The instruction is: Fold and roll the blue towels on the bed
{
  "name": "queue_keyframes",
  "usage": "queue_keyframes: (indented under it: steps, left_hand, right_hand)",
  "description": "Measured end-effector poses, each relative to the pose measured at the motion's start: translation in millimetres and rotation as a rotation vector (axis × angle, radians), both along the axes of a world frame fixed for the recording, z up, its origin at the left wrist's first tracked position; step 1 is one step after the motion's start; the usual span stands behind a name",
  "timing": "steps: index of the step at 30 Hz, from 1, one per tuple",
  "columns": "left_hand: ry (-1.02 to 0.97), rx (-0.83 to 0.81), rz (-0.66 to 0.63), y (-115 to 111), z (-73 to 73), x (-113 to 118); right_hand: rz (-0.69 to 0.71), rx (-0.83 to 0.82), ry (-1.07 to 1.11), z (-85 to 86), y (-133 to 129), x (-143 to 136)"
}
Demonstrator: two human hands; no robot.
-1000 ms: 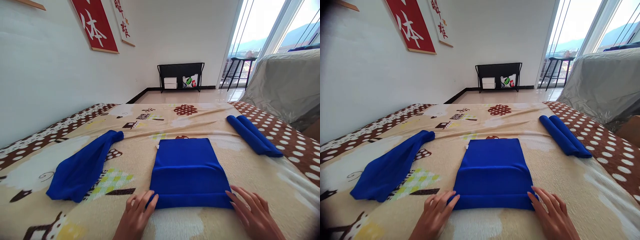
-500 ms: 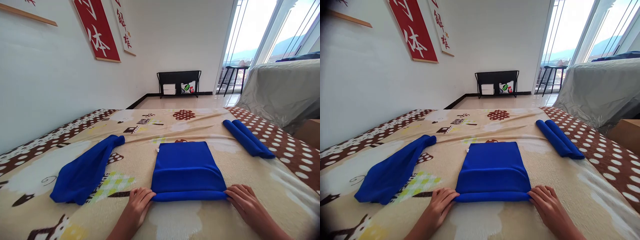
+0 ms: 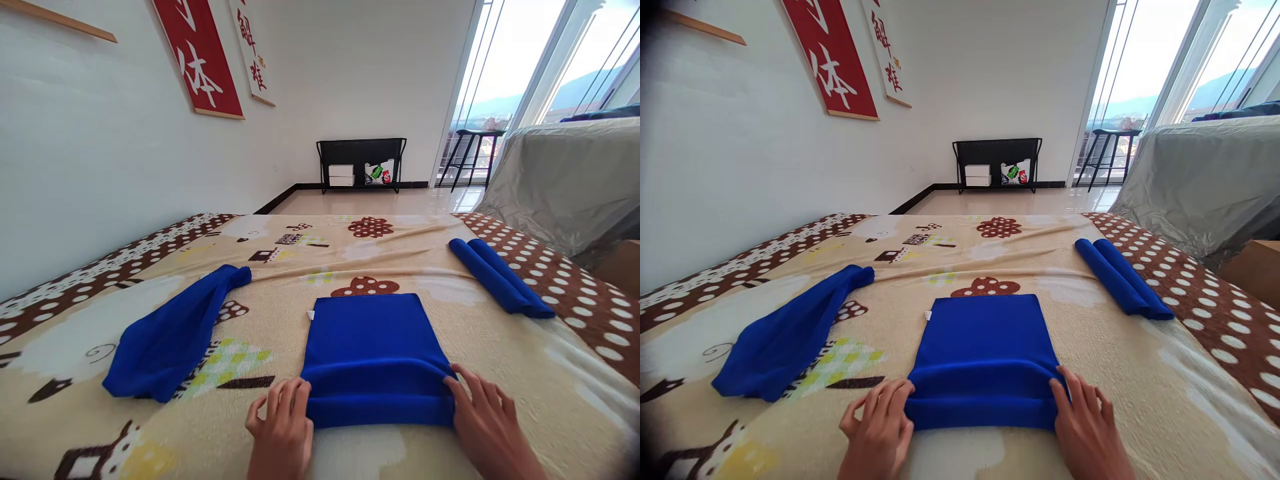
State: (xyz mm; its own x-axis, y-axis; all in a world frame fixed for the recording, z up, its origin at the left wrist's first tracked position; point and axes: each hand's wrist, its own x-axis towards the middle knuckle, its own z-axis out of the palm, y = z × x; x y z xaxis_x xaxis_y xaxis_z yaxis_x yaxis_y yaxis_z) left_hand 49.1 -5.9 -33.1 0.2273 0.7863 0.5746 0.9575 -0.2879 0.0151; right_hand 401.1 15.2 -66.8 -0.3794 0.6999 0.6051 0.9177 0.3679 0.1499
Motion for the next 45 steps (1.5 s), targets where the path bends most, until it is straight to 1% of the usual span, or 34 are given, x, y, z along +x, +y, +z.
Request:
queue_keyframes:
  steps: [1,2,4,5,6,7,10,11,12,13,14,15,18,19,20,21,23,25,26,27,28,29,31,33,34,35,36,37,40,42,43,44,45]
  left_hand:
    - [-0.001,0.040,-0.010,2,-3.0,18]
    - [0.007,0.059,-0.081,4,-5.9,35]
    - [0.052,0.055,-0.289,8,-10.8,61]
    - [0.085,0.045,-0.360,10,-12.6,67]
    - [0.118,0.034,-0.382,12,-13.9,66]
    - [0.147,0.021,-0.361,13,-14.8,59]
    - [0.212,-0.011,-0.197,13,-14.5,19]
    - [0.224,-0.006,-0.149,12,-13.4,8]
    - [0.225,0.004,-0.106,10,-11.9,1]
    - [0.218,0.016,-0.075,8,-10.1,0]
    - [0.204,0.025,-0.066,7,-8.2,5]
    - [0.189,0.030,-0.093,7,-6.5,15]
    - [0.160,0.016,-0.292,11,-4.4,54]
    - [0.158,-0.002,-0.344,13,-4.8,61]
    - [0.165,-0.029,-0.360,15,-5.7,64]
    - [0.177,-0.057,-0.337,17,-7.0,60]
    - [0.201,-0.094,-0.224,20,-9.8,39]
    - [0.211,-0.087,-0.104,20,-12.0,14]
    - [0.206,-0.068,-0.058,19,-12.3,5]
    - [0.198,-0.044,-0.033,18,-11.9,1]
    - [0.192,-0.023,-0.033,17,-10.7,3]
    - [0.185,-0.009,-0.056,17,-8.8,9]
    - [0.159,-0.025,-0.161,19,-3.9,32]
    - [0.137,-0.107,-0.278,23,0.5,55]
    - [0.135,-0.152,-0.311,26,1.6,61]
    - [0.140,-0.188,-0.317,28,1.7,63]
    - [0.151,-0.209,-0.297,30,0.7,60]
    - [0.160,-0.214,-0.255,31,-1.2,52]
    - [0.168,-0.179,-0.105,30,-9.8,14]
    - [0.166,-0.140,-0.043,27,-14.7,-6]
    - [0.168,-0.118,-0.024,26,-16.2,-9]
    - [0.171,-0.098,-0.015,25,-16.9,-6]
    - [0.172,-0.086,-0.021,25,-16.9,1]
  right_hand:
    - [0.045,0.048,-0.013,0.1,0,-16]
    - [0.130,0.067,-0.026,1.4,0,-31]
    - [0.309,0.044,-0.044,5.7,0,-54]
    - [0.350,0.020,-0.052,7.4,1,-58]
    - [0.349,0.002,-0.055,8.2,1,-57]
    - [0.319,-0.011,-0.060,7.8,1,-51]
    - [0.187,-0.021,-0.085,2.2,2,-17]
    - [0.145,-0.015,-0.082,0.3,1,-8]
    - [0.111,-0.001,-0.072,-0.8,1,-4]
    - [0.085,0.014,-0.057,-0.7,0,-5]
    - [0.079,0.031,-0.040,0.8,0,-12]
    - [0.106,0.042,-0.036,3.4,0,-24]
    - [0.293,0.002,-0.082,13.0,5,-67]
    - [0.331,-0.027,-0.097,14.5,7,-75]
    - [0.328,-0.055,-0.102,14.1,10,-79]
    - [0.283,-0.076,-0.096,12.0,12,-76]
    - [0.143,-0.086,-0.073,3.5,14,-58]
    - [0.031,-0.066,-0.055,-5.8,14,-35]
    - [-0.008,-0.055,-0.048,-8.8,12,-27]
    - [-0.031,-0.042,-0.041,-9.9,11,-24]
    - [-0.031,-0.033,-0.039,-8.9,10,-26]
    - [-0.005,-0.027,-0.042,-6.0,10,-33]
    - [0.109,-0.047,-0.067,3.5,11,-56]
    - [0.226,-0.100,-0.107,12.7,14,-79]
    - [0.253,-0.127,-0.124,15.3,16,-86]
    - [0.252,-0.143,-0.132,15.9,18,-87]
    - [0.225,-0.147,-0.134,14.4,20,-84]
    - [0.182,-0.140,-0.126,11.1,22,-75]
    - [0.040,-0.128,-0.081,-3.4,22,-35]
    - [0.004,-0.130,-0.053,-9.4,20,-15]
    - [-0.001,-0.124,-0.036,-9.8,19,-12]
    - [0.000,-0.112,-0.020,-8.2,18,-15]
    - [0.009,-0.097,-0.006,-5.1,18,-22]
